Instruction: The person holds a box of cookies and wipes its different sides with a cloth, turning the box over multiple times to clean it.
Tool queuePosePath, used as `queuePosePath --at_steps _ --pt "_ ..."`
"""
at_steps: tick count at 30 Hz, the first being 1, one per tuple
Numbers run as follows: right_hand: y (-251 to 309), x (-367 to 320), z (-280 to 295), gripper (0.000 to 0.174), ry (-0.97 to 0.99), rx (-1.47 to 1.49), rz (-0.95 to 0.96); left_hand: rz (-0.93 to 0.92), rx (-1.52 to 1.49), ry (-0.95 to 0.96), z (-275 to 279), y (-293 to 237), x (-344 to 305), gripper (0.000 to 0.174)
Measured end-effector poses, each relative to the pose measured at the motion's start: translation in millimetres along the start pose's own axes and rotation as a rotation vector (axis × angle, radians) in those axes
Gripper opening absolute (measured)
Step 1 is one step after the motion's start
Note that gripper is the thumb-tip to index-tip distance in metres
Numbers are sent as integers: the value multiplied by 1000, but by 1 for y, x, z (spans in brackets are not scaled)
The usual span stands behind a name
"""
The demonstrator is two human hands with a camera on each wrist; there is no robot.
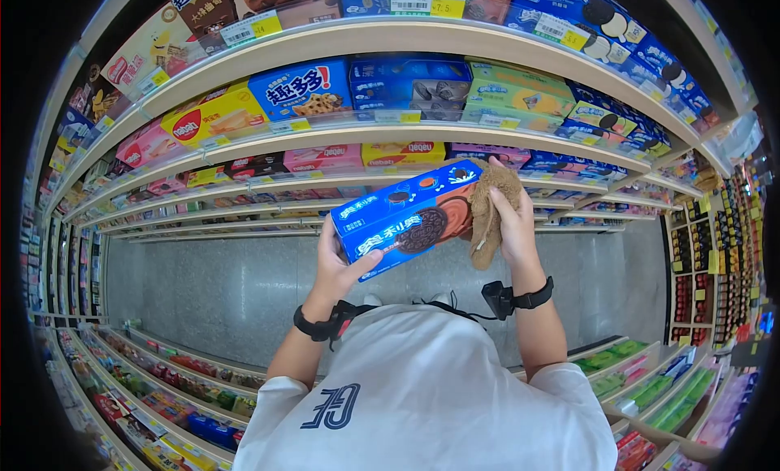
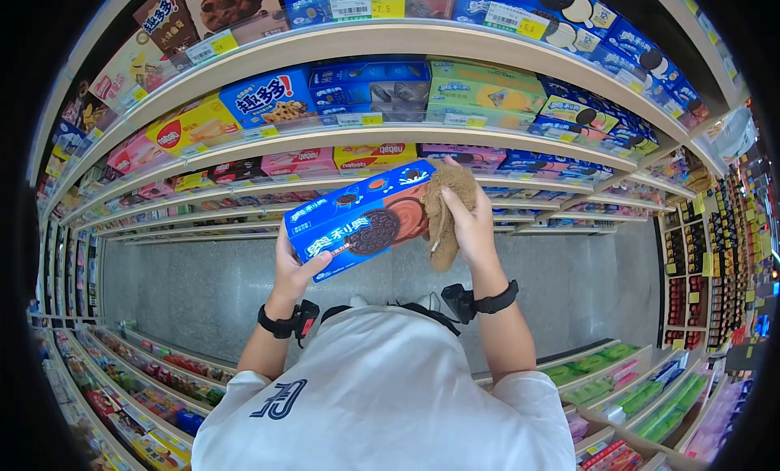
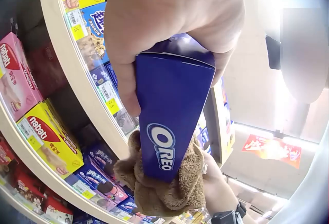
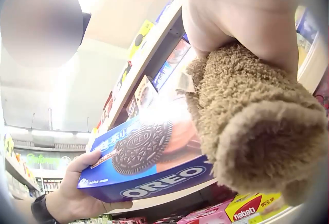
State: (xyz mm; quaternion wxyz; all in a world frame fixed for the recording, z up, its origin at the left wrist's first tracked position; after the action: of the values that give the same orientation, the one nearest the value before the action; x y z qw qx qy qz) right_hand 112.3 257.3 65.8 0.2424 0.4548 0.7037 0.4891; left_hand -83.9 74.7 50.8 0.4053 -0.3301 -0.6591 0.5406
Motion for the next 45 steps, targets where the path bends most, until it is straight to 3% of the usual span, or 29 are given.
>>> queuePosePath --at_steps 3,6,8,9,12,25,27,31,34,36,40,42,45 --pt "-3 -5 4 45 11 -7 -3 35 -28 5 1 5 -3 66" --pt "4 -10 -9 53 55 -231 83 48 -42 13 -3 4 -4 67" --pt "11 -16 -21 65 46 -429 193 49 -46 21 -8 3 -4 68" --pt "5 -14 -19 73 40 -365 186 41 -27 23 -9 2 -4 68" --pt "11 -19 -20 71 -10 -379 260 17 4 30 -11 0 -3 69" --pt "0 -21 -17 66 10 -433 237 15 19 48 -10 0 -5 69" --pt "2 -28 -11 63 -68 -348 337 7 13 40 -10 -1 -5 68" --pt "-5 -35 -4 59 1 -404 445 9 -4 28 -7 -1 -5 67" --pt "-4 -34 -9 51 14 -518 451 18 -16 34 -9 -1 -4 68" --pt "18 -39 -29 50 28 -748 586 5 -17 39 -11 -3 -6 68" --pt "17 -35 -26 49 19 -686 547 -22 -9 50 -16 -6 -7 69" --pt "8 -31 -9 49 -76 -494 462 -16 -5 49 -15 -3 -6 69" --pt "4 -32 2 49 -105 -331 558 -7 -2 49 -15 1 -6 70"
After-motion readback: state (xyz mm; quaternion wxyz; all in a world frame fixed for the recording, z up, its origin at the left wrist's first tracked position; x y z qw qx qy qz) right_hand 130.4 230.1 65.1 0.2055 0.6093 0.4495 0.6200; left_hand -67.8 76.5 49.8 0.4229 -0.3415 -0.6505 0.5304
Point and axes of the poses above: each hand's wrist, its own x-axis towards the middle knuckle, its own z-axis out of the back of the hand, y = z × x, the point moved 10 cm from there along x, towards the middle knuckle, and after that the axes turned 9 degrees about x, right-handed, at the moved point
